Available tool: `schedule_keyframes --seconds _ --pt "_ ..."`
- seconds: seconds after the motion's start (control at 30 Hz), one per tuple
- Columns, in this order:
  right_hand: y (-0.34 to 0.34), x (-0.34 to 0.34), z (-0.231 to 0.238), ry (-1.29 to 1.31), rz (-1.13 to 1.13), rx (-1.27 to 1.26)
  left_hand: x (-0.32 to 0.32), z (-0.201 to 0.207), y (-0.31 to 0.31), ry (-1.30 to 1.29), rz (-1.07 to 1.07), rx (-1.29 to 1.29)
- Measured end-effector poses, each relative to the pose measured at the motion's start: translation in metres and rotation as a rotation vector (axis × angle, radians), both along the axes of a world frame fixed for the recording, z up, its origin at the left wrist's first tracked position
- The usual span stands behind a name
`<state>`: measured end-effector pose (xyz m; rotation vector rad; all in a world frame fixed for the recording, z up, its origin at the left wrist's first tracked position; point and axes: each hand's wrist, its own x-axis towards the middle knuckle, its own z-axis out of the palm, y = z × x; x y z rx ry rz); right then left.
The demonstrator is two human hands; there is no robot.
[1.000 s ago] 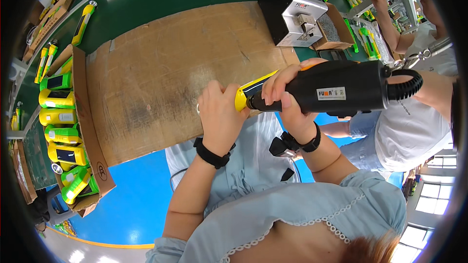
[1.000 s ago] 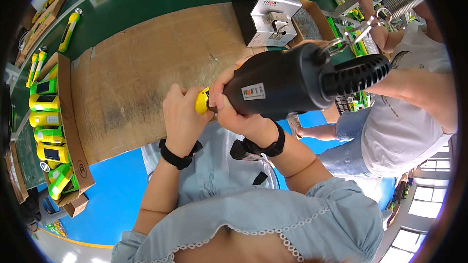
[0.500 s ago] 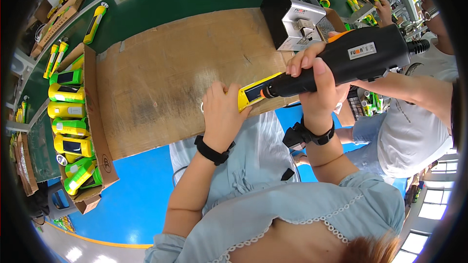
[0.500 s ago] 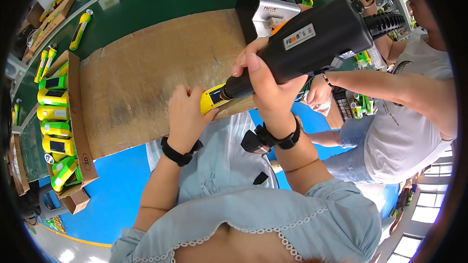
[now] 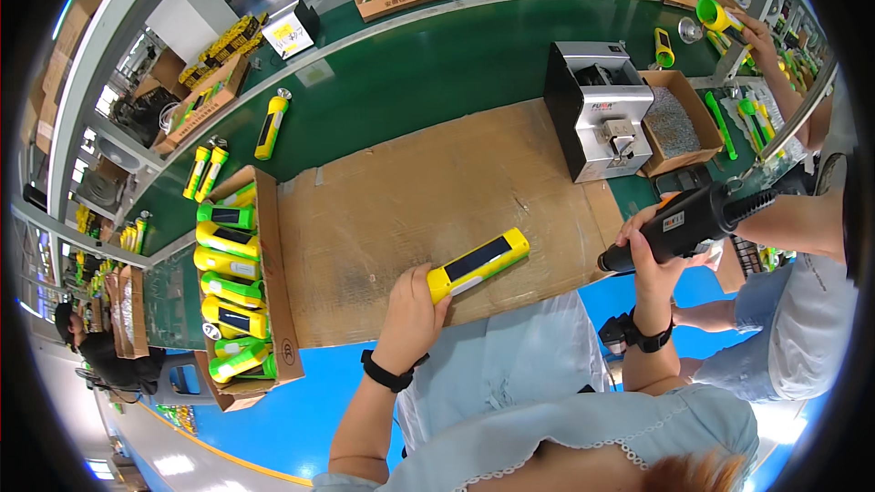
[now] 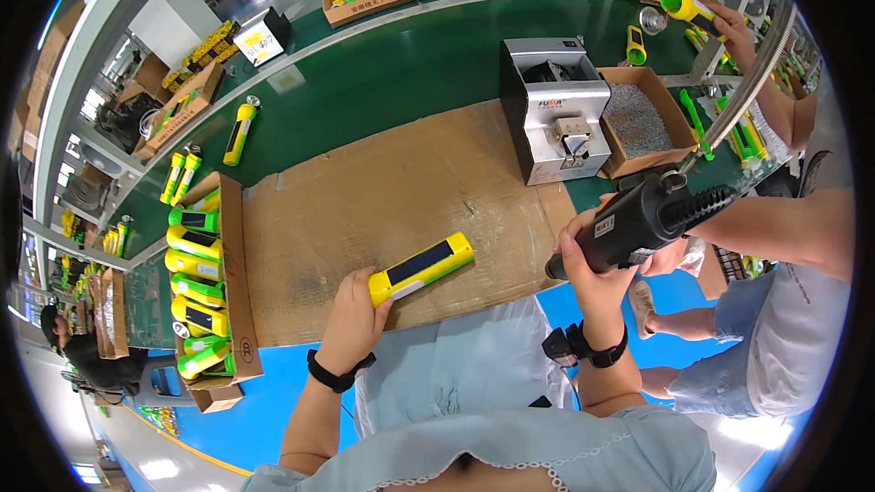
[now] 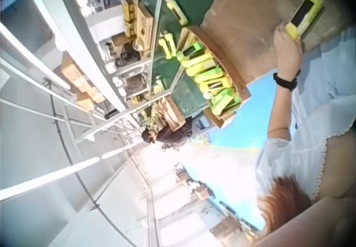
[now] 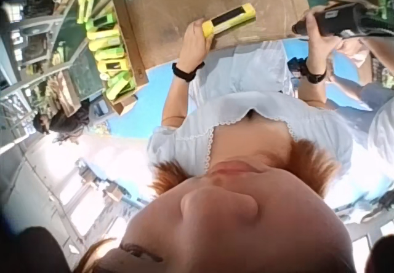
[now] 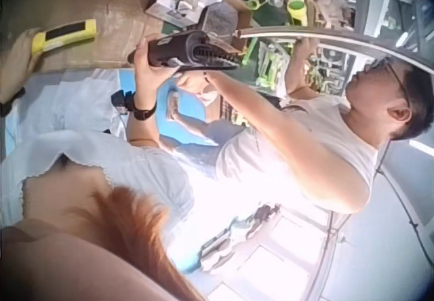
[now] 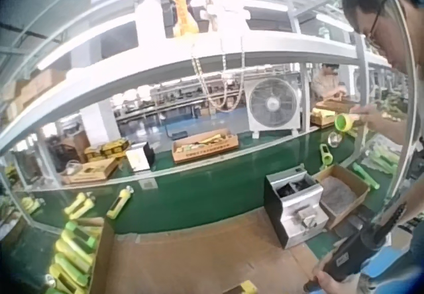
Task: The worker uses a power screwdriver to assemble components of yellow and green hand-held flashlights.
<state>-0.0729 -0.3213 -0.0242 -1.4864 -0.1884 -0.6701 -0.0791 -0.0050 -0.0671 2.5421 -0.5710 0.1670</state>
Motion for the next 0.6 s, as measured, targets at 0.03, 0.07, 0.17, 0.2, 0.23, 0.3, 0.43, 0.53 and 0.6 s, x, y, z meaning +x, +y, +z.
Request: schedule_keyframes --seconds 0.03,0.07,0.17,0.2,0.23,0.3,0.43,0.53,0.6 --pt "-0.003 0.002 -0.003 0.006 0.005 0.013 0.006 0.002 0.000 0.013 0.021 0.017" --pt "-0.005 0.004 -0.007 0.008 0.002 0.034 0.013 0.004 -0.001 0.027 0.041 0.033" --pt "-0.004 0.010 -0.005 0.040 0.041 0.047 0.053 0.005 -0.007 0.045 0.089 0.080" --pt "-0.004 0.014 -0.008 0.037 0.044 0.062 0.069 0.004 -0.010 0.049 0.131 0.108" --pt "-0.005 0.018 -0.012 -0.021 0.069 0.029 0.089 0.000 -0.016 0.031 0.142 0.153" --pt "0.005 0.021 -0.012 -0.068 0.157 0.132 0.125 0.007 -0.024 -0.047 0.197 0.221" --pt "0.008 0.023 -0.033 -0.018 0.157 -0.029 0.234 -0.016 -0.071 -0.169 0.225 0.196" --pt "0.022 0.024 -0.066 -0.016 0.087 0.028 0.293 -0.020 -0.116 -0.136 0.307 0.099" --pt "0.028 0.026 -0.078 -0.044 0.059 -0.060 0.324 -0.028 -0.131 -0.144 0.349 0.110"
